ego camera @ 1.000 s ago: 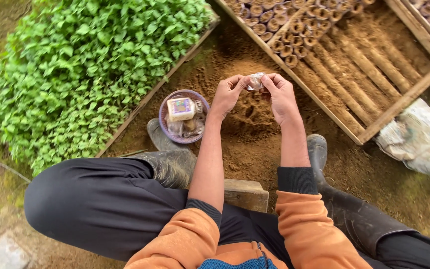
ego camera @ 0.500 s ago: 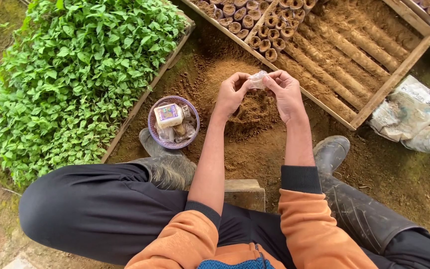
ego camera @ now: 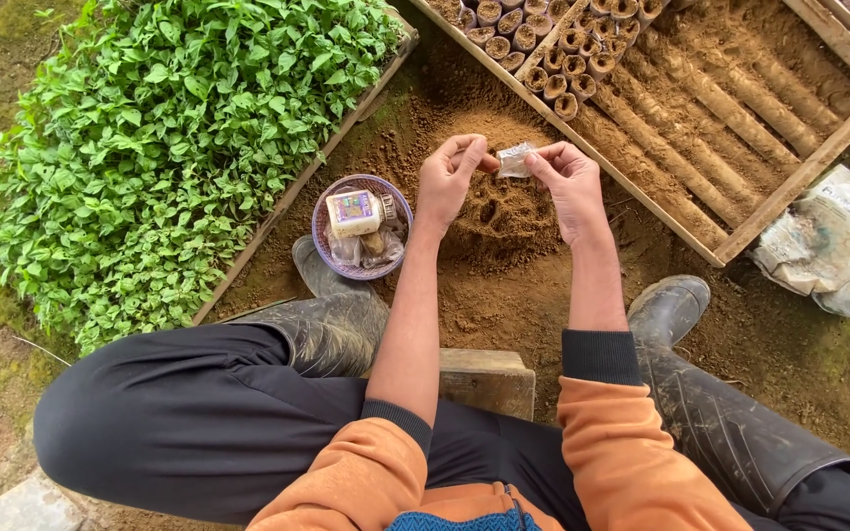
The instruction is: The person sits cross-legged on the ground and repeatedly scoops soil into small plastic bags, then places the filled bags into a wooden tray. The person handles soil, plastic bags, and a wooden tray filled with seedling bags.
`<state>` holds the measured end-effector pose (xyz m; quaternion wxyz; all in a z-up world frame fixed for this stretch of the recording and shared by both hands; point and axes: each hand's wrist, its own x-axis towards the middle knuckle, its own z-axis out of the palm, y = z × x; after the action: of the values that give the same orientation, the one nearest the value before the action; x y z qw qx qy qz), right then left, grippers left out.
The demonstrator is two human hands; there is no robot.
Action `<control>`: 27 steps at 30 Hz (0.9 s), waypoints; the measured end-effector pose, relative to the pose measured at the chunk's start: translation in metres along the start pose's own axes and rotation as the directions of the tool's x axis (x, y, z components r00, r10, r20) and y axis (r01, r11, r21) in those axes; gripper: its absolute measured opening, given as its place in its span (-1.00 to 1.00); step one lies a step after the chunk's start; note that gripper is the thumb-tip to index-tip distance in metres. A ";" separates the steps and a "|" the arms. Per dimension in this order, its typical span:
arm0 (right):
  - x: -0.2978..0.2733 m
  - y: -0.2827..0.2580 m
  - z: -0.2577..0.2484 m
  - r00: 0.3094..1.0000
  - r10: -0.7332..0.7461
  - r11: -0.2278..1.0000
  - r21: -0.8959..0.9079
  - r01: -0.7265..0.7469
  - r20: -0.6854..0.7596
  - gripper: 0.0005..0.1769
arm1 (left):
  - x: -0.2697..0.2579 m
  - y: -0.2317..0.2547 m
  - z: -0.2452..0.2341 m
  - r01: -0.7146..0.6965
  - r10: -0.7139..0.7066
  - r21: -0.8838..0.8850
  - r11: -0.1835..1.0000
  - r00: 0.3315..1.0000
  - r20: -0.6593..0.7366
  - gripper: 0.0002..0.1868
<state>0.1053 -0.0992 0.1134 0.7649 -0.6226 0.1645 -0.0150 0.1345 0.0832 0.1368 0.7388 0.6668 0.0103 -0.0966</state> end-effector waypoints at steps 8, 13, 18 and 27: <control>0.000 0.033 0.004 0.999 0.029 0.998 -0.054 -0.027 0.037 -0.80 | -0.006 -0.011 0.009 -0.010 0.009 -0.013 1.000 0.996 -0.086 -0.62; -0.008 0.027 0.014 0.999 0.032 0.999 -0.003 -0.032 -0.032 -0.84 | -0.009 -0.011 0.016 -0.003 -0.011 -0.083 0.997 0.986 -0.168 -0.58; -0.018 0.010 0.026 0.999 0.043 0.998 0.036 -0.042 -0.020 -0.87 | -0.009 -0.010 0.021 0.121 -0.144 -0.217 0.969 0.985 -0.091 -0.40; -0.015 0.020 0.017 0.989 0.008 0.994 -0.106 0.008 0.147 -0.70 | -0.007 -0.038 0.019 0.100 -0.110 -0.395 0.913 0.994 -0.004 -0.38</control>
<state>0.0924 -0.0749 0.1002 0.7408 -0.6617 0.1084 0.0397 0.1195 0.0621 0.1027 0.8515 0.5041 0.0750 -0.1232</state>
